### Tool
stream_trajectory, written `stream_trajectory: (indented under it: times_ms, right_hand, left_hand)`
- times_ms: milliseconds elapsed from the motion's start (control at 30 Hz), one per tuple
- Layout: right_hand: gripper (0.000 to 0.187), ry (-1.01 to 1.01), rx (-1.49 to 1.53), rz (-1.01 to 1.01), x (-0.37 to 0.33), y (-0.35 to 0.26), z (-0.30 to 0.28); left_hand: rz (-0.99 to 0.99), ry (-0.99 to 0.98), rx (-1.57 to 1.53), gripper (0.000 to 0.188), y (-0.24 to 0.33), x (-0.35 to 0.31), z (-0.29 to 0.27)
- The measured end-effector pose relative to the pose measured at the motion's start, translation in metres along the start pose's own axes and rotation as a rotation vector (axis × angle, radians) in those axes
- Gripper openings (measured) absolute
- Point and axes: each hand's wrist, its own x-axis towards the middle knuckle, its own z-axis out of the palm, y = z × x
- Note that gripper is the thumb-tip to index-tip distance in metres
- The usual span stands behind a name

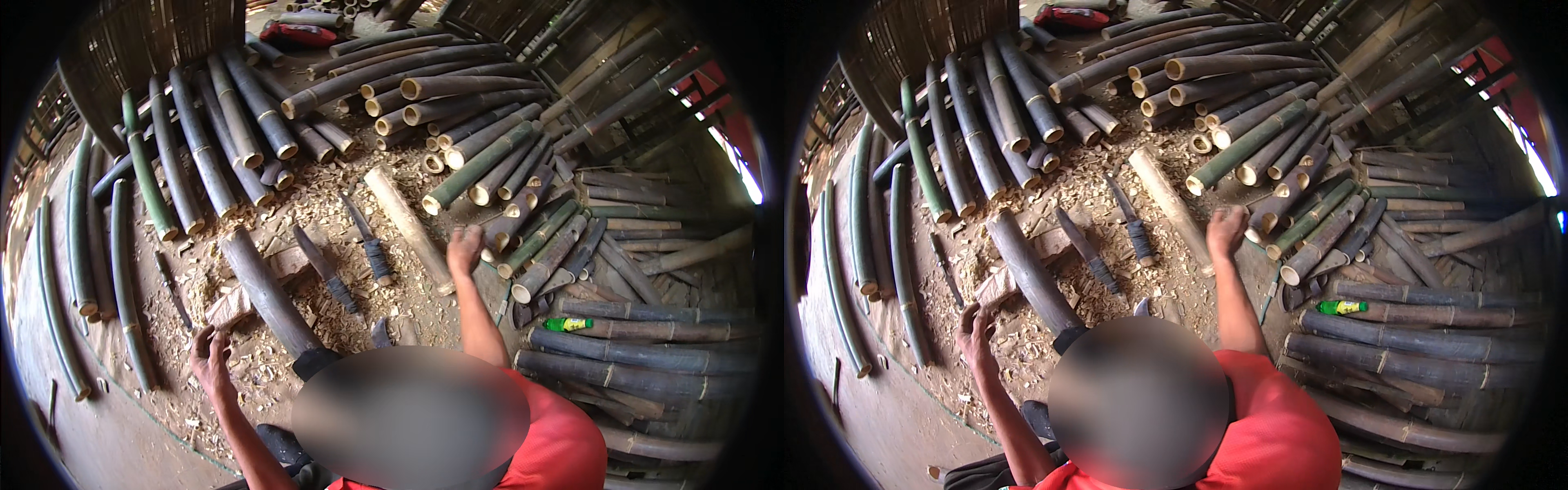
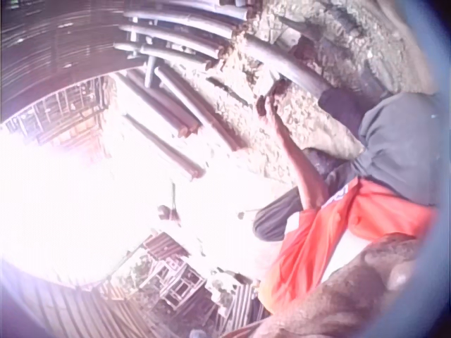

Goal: The person uses a machete and a knife to carve and shape bamboo sections while sitting on a dirt floor. They hold the pieces together and shave the edges of the wood.

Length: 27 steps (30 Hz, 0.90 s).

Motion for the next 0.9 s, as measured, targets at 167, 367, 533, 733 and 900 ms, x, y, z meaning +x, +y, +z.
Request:
stream_trajectory:
  times_ms: [167, 367, 533, 733, 900]
  right_hand:
    - [0.027, 0.109, -0.252, 0.268, 0.048, 0.101, -0.035]
    - [0.026, 0.064, -0.33, 0.268, 0.024, 0.155, -0.069]
    - [0.04, -0.003, -0.249, 0.179, 0.02, 0.187, -0.074]
    - [0.049, 0.126, -0.159, -0.203, 0.025, 0.133, -0.034]
    - [0.058, -0.577, 0.421, -0.71, -0.116, -0.1, -0.018]
  left_hand:
    - [0.004, -0.01, 0.042, 0.046, -0.022, 0.011, -0.027]
    - [0.052, 0.028, 0.028, 0.053, -0.026, 0.023, -0.05]
    - [0.069, 0.051, -0.025, 0.033, -0.022, 0.026, -0.03]
    - [0.185, -0.032, -0.129, 0.059, -0.012, 0.011, 0.015]
    - [0.041, -0.215, -0.048, 0.079, -0.005, -0.007, 0.056]
